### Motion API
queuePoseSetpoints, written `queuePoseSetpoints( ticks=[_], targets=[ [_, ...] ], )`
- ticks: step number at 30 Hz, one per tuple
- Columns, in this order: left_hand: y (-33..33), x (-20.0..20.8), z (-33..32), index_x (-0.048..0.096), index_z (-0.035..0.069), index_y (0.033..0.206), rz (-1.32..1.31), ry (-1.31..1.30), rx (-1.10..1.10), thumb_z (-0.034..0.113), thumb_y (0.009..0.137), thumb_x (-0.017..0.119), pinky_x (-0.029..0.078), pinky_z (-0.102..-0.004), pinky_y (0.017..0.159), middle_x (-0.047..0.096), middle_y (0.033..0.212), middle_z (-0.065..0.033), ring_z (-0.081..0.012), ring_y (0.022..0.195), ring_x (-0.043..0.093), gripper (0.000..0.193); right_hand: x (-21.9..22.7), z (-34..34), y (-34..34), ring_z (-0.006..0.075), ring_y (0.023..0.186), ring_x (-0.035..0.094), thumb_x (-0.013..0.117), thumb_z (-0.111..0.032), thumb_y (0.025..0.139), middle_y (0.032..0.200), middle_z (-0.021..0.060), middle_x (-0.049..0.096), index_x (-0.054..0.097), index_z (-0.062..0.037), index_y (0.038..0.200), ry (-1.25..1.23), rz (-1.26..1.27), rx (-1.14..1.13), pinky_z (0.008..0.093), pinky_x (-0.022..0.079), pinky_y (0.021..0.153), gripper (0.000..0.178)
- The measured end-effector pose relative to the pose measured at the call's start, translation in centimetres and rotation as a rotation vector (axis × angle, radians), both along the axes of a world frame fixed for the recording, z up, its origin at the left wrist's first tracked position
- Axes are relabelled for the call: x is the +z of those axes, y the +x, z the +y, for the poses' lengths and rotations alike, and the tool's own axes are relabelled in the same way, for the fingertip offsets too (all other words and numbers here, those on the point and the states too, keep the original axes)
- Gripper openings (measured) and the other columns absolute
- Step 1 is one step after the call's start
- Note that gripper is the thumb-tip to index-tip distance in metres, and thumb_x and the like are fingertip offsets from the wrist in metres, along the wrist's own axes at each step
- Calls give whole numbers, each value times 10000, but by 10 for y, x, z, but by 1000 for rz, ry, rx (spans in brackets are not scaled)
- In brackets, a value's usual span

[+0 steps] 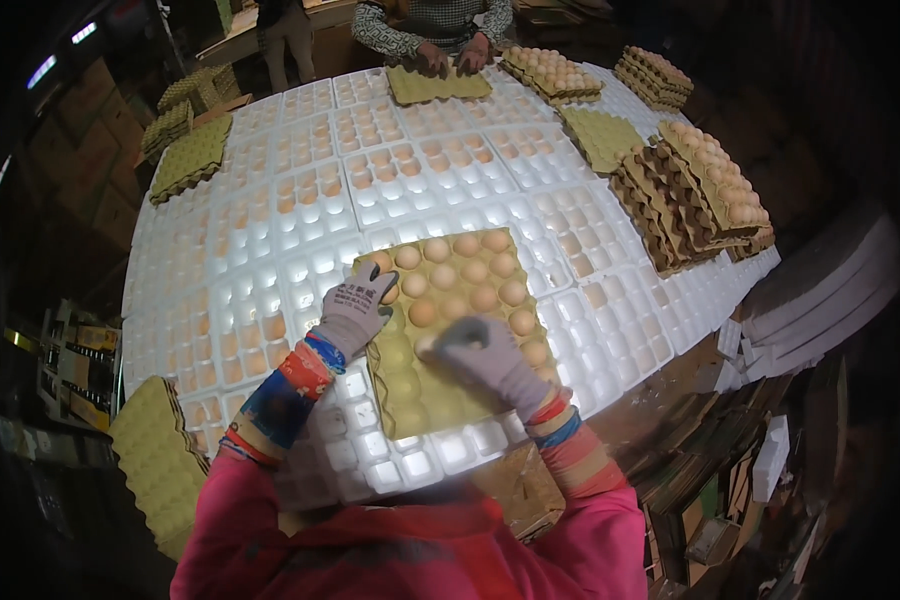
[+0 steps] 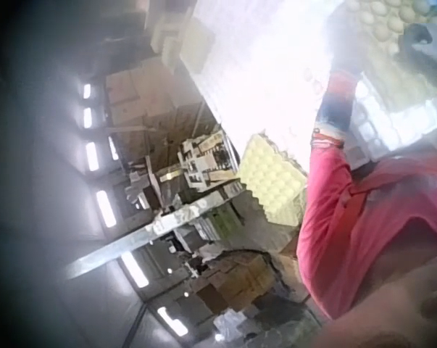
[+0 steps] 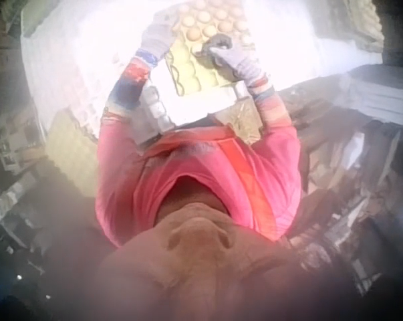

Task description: The person places eggs into egg cartons on a table in an industrial warehouse setting.

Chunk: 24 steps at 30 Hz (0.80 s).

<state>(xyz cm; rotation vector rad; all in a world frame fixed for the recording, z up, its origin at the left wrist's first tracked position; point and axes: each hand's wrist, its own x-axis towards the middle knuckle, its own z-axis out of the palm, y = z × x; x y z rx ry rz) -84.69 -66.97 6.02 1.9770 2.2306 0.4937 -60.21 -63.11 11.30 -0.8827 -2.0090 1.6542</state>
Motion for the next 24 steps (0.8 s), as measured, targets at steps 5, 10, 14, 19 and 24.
queuePoseSetpoints(
  ticks=[5,10,14,19,24],
  targets=[
    [-46,-22,5,573,87,1309,-1607,81,146,92,854,627,575,-306,712,639,1112,-96,-188,879,665,458,-10,-4,-24,303,866,613,652,-215,780,911,130,565,622,-147,1062,1031,-494,309,402,498,721,291],
    [-55,-4,6,531,198,1360,-386,159,118,257,770,700,536,-420,851,487,1316,-139,-264,1085,599,616,16,16,-8,120,695,558,625,-101,836,935,36,593,578,-106,1233,-138,18,49,258,455,593,400],
    [-34,8,43,598,187,1233,70,-110,124,411,715,736,478,-450,945,490,1278,-178,-344,1134,561,581,3,27,-32,281,1002,565,706,-213,784,1178,124,521,577,-180,1203,943,-383,58,401,485,759,441],
    [-58,15,11,616,174,1165,-443,25,321,438,717,754,488,-425,928,522,1223,-158,-333,1093,580,538,-8,30,-62,325,1062,535,773,-286,703,1168,80,501,613,-187,1090,1096,-747,159,434,491,762,431],
    [-156,-21,-96,611,193,1165,-268,108,789,422,718,761,489,-426,924,536,1193,-115,-327,1076,587,525,3,30,-65,315,952,608,796,-278,689,1112,102,561,645,-159,1089,842,-340,29,413,508,797,443]
  ],
)
